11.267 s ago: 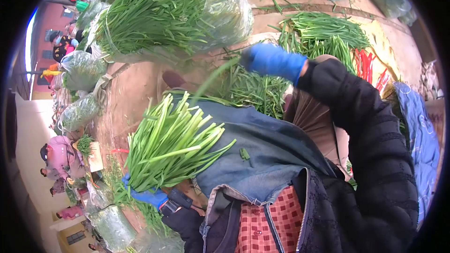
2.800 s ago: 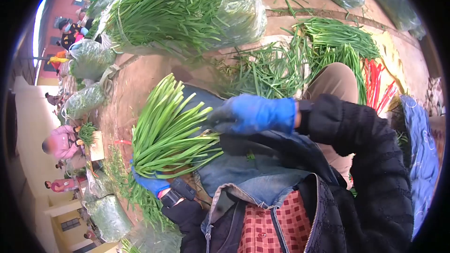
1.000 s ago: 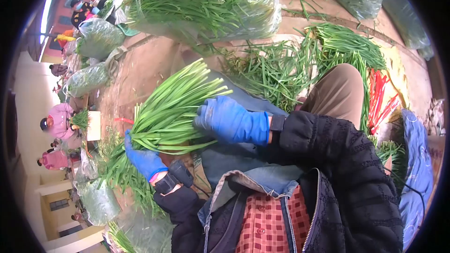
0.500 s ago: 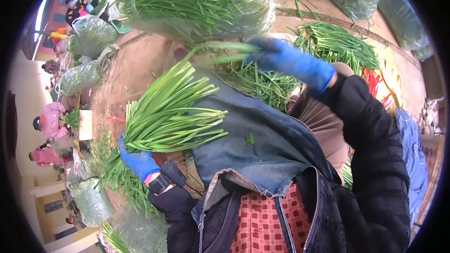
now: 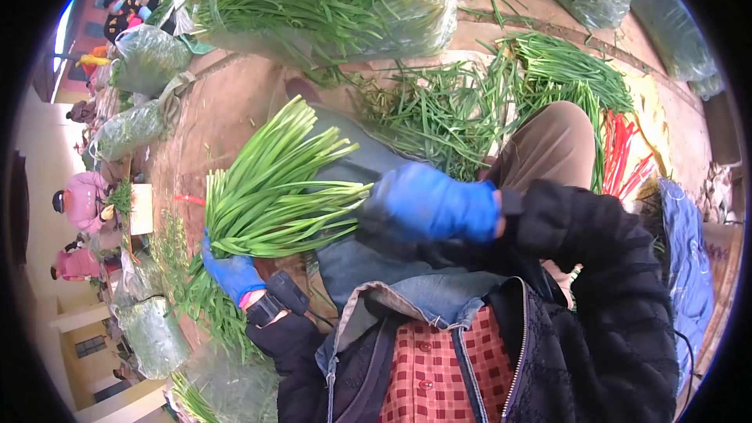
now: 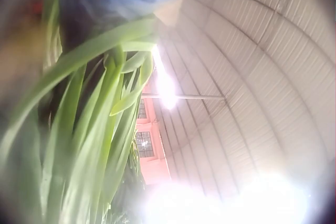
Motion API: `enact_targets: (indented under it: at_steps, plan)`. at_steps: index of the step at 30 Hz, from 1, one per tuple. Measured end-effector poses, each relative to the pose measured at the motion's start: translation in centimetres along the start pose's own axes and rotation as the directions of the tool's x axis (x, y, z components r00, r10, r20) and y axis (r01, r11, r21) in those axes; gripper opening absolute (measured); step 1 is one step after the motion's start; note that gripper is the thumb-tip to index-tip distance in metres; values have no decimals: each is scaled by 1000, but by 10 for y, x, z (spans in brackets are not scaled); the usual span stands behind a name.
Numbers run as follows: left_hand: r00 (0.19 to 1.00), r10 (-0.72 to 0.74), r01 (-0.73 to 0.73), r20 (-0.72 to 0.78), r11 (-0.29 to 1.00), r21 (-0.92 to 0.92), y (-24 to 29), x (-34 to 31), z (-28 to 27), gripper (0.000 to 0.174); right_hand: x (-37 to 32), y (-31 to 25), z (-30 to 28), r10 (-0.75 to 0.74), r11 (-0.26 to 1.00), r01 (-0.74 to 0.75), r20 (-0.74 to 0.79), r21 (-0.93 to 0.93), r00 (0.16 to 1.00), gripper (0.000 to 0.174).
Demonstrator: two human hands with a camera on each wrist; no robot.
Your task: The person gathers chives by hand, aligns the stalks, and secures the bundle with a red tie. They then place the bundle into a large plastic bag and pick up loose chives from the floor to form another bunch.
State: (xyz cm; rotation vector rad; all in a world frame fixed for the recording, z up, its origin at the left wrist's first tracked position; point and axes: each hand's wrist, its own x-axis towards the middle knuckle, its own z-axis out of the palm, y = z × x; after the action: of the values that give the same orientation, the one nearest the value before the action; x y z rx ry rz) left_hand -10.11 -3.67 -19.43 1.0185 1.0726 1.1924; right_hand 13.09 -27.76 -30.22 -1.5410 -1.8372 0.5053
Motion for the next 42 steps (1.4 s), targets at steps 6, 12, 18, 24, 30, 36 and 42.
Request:
enact_targets:
  at_steps: [6, 12, 18, 24, 30, 36, 42]
  plan:
    - [978, -208, 205, 18, 942, -266, 9, 8, 0, 38, 60, -67, -13, -10, 895, -93, -227, -437, 974, 13]
    - [984, -180, 180, 15, 969, -170, 2, 2, -4, 38, 43, -65, -65, 20, 879, -78, -127, -471, 992, 12]
    - [965, -261, 255, 11, 932, -259, 4, 3, -4, 36, -29, 19, -151, 464, 480, -462, -231, -746, 855, 9]
    - [953, -302, 297, 32, 905, -306, 5, 0, 0, 35, -58, 56, -151, 750, 337, -434, -40, -835, 661, 14]
    - [978, -201, 186, -53, 961, -207, 6, 1, 4, 33, 39, -38, -101, 99, 992, -111, -160, -64, 982, 43]
    - [977, -208, 206, 42, 882, -424, 3, 13, -4, 31, 62, -60, -48, -166, 910, 59, -231, -410, 959, 28]
    - [982, -163, 188, 97, 907, -377, -1, 4, -5, 33, 51, -48, -86, 209, 976, -210, -21, -53, 978, 28]
